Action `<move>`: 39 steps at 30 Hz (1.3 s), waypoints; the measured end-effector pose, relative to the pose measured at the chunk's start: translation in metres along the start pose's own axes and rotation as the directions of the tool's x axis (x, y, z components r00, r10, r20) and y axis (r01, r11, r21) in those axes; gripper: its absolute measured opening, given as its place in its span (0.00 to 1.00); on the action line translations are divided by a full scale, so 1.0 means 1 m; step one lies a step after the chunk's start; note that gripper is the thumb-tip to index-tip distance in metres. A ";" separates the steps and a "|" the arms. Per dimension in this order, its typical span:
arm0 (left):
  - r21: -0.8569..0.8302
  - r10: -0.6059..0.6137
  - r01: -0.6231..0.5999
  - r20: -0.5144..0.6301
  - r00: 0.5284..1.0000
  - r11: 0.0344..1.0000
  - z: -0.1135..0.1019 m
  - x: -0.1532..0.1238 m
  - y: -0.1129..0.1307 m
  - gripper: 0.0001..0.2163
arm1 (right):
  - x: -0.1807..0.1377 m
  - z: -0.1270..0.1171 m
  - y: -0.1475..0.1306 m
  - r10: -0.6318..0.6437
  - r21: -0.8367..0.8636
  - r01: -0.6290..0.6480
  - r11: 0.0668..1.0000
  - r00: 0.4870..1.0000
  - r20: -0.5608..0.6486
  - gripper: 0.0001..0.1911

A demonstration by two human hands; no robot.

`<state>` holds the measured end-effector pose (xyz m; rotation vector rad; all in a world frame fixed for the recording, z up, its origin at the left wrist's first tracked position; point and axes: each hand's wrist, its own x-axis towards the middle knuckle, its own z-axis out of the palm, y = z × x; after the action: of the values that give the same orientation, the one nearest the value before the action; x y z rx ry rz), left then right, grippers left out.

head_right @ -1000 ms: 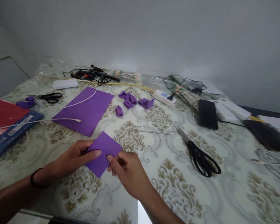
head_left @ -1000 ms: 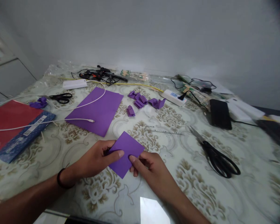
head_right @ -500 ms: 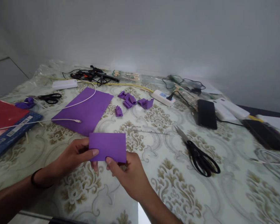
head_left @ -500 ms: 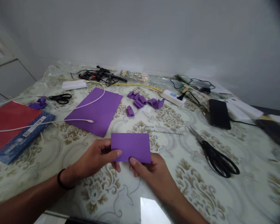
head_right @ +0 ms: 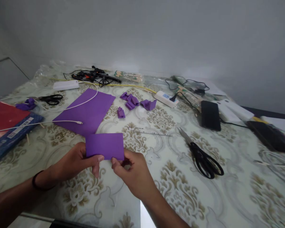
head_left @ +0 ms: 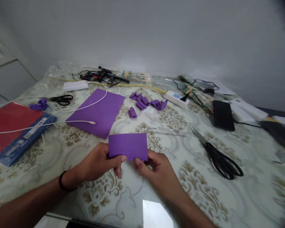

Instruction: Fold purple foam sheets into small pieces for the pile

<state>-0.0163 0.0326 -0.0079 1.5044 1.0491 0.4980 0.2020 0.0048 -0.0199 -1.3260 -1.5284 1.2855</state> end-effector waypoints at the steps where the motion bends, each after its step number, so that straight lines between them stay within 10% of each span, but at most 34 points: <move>1: 0.005 0.009 -0.009 -0.011 1.000 1.000 -0.001 0.000 0.001 0.21 | 0.001 -0.003 0.000 -0.011 -0.014 0.011 1.000 1.000 -0.017 0.12; 12: 0.045 0.099 -0.094 -0.131 0.986 0.995 -0.002 -0.002 0.001 0.20 | 0.007 -0.023 0.005 -0.021 0.264 0.039 0.964 0.997 -0.069 0.11; 20: 0.010 0.039 -0.039 -0.037 0.999 0.999 0.010 -0.003 -0.003 0.09 | -0.003 0.009 0.002 0.075 0.161 -0.088 0.983 0.994 0.084 0.09; 39: 0.042 0.062 -0.056 -0.164 0.984 0.998 0.004 -0.006 -0.003 0.15 | 0.005 -0.019 -0.002 -0.022 0.082 0.032 0.996 0.993 -0.116 0.07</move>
<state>-0.0170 0.0256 -0.0105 1.5505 1.1497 0.6581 0.2187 0.0143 -0.0138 -1.2989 -1.3942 1.2214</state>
